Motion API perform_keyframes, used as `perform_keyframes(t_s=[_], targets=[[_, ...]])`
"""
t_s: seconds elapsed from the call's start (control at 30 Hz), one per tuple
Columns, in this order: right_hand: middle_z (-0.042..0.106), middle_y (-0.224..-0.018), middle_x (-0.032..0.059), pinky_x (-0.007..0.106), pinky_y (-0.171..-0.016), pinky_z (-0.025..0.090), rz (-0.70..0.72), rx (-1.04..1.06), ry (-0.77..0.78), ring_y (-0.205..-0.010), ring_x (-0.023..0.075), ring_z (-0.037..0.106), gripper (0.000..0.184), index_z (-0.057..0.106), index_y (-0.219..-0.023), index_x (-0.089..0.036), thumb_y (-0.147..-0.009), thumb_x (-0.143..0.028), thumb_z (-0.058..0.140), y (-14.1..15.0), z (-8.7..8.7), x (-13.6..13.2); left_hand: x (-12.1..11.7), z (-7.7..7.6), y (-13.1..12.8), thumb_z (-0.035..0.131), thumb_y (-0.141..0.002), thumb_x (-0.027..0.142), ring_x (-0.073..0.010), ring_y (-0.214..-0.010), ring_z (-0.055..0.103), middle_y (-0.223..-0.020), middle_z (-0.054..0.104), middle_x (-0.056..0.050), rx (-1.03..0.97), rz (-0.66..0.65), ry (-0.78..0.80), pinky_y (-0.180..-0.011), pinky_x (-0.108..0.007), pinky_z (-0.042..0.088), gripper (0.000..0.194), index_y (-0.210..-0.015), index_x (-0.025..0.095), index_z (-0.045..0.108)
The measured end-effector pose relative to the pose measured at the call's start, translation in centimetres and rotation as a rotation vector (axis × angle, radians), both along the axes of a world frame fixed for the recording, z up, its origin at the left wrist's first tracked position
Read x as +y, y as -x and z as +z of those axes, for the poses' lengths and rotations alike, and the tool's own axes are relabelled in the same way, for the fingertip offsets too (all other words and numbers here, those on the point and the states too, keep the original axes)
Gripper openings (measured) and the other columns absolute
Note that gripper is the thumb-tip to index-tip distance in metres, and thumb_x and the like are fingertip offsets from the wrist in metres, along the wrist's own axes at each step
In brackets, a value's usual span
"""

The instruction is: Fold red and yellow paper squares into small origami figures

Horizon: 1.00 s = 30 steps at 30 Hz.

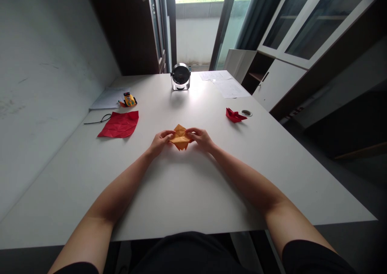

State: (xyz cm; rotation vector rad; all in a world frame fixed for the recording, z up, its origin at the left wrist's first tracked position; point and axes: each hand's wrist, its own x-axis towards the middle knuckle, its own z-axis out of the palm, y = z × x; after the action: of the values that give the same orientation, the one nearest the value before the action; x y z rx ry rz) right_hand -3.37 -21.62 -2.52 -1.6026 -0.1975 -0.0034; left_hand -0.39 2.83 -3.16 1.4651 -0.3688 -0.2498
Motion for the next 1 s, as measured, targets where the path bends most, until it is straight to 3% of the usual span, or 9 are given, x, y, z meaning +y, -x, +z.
perform_keyframes(t_s=[0.1,0.17,0.27,0.43,0.57,0.77,0.87,1.0], targets=[[0.072,-0.090,0.0048,0.031,-0.061,0.057,-0.061,-0.108,0.193,-0.063,0.0141,0.064,0.031,0.075,-0.104,-0.019,-0.086,-0.043,0.064,-0.1,-0.7,0.3,-0.3,-0.3,0.4,0.070,-0.081,0.035,-0.0220,-0.092,0.069,-0.105,0.073,-0.009,-0.139,0.039,-0.173,-0.081,-0.034,0.056,0.035,-0.112,0.018,0.073],[0.072,-0.100,0.0070,0.031,-0.063,0.057,-0.084,-0.209,0.330,-0.066,0.0144,0.064,0.029,0.075,-0.106,-0.019,-0.089,-0.035,0.057,0.0,-0.9,0.5,-0.4,-0.3,0.6,0.068,-0.082,0.032,-0.0207,-0.088,0.068,-0.107,0.072,-0.007,-0.268,0.064,-0.307,-0.080,-0.033,0.056,0.031,-0.111,0.022,0.074],[0.068,-0.115,0.0079,0.035,-0.078,0.057,-0.117,-0.329,0.525,-0.081,0.0173,0.066,0.028,0.075,-0.108,-0.023,-0.091,-0.028,0.054,0.3,-0.9,0.5,-0.3,-0.1,0.7,0.066,-0.083,0.026,-0.0207,-0.088,0.067,-0.111,0.070,-0.006,-0.467,0.081,-0.499,-0.083,-0.034,0.055,0.029,-0.111,0.027,0.076],[0.065,-0.130,0.0083,0.043,-0.098,0.053,-0.076,-0.480,0.875,-0.115,0.0250,0.062,0.024,0.074,-0.112,-0.027,-0.093,-0.026,0.061,0.3,-1.2,0.4,-0.2,-0.1,0.5,0.063,-0.085,0.025,-0.0269,-0.106,0.062,-0.116,0.068,-0.007,-0.633,0.102,-0.679,-0.099,-0.043,0.049,0.030,-0.111,0.028,0.076],[0.063,-0.139,0.0060,0.046,-0.110,0.046,0.038,-0.529,0.947,-0.134,0.0261,0.053,0.029,0.070,-0.123,-0.029,-0.097,-0.029,0.059,0.3,-1.3,0.3,-0.1,-0.4,0.2,0.064,-0.086,0.030,-0.0315,-0.119,0.056,-0.130,0.064,-0.009,-0.654,0.099,-0.783,-0.110,-0.050,0.040,0.028,-0.112,0.027,0.075],[0.051,-0.152,0.0033,0.055,-0.119,0.032,0.080,-0.475,1.009,-0.146,0.0289,0.040,0.042,0.055,-0.143,-0.032,-0.103,-0.032,0.047,0.2,-1.6,0.5,-0.2,-1.3,-0.1,0.057,-0.092,0.035,-0.0334,-0.146,0.036,-0.154,0.049,-0.007,-0.642,-0.069,-0.848,-0.121,-0.053,0.023,0.048,-0.140,0.028,0.058],[0.048,-0.154,0.0049,0.059,-0.121,0.027,0.083,-0.438,1.021,-0.148,0.0308,0.036,0.044,0.052,-0.146,-0.031,-0.102,-0.034,0.047,0.3,-1.5,0.5,-0.2,-1.6,-0.2,0.056,-0.093,0.036,-0.0352,-0.150,0.029,-0.157,0.044,-0.009,-0.605,-0.069,-0.872,-0.122,-0.057,0.017,0.057,-0.148,0.026,0.049],[0.050,-0.153,0.0048,0.058,-0.121,0.024,0.102,-0.432,0.973,-0.149,0.0306,0.034,0.040,0.060,-0.137,-0.030,-0.097,-0.033,0.056,0.3,-1.1,0.2,-0.2,-1.4,0.0,0.058,-0.091,0.039,-0.0363,-0.149,0.032,-0.154,0.047,-0.013,-0.572,-0.050,-0.833,-0.121,-0.058,0.017,0.062,-0.150,0.023,0.046]])
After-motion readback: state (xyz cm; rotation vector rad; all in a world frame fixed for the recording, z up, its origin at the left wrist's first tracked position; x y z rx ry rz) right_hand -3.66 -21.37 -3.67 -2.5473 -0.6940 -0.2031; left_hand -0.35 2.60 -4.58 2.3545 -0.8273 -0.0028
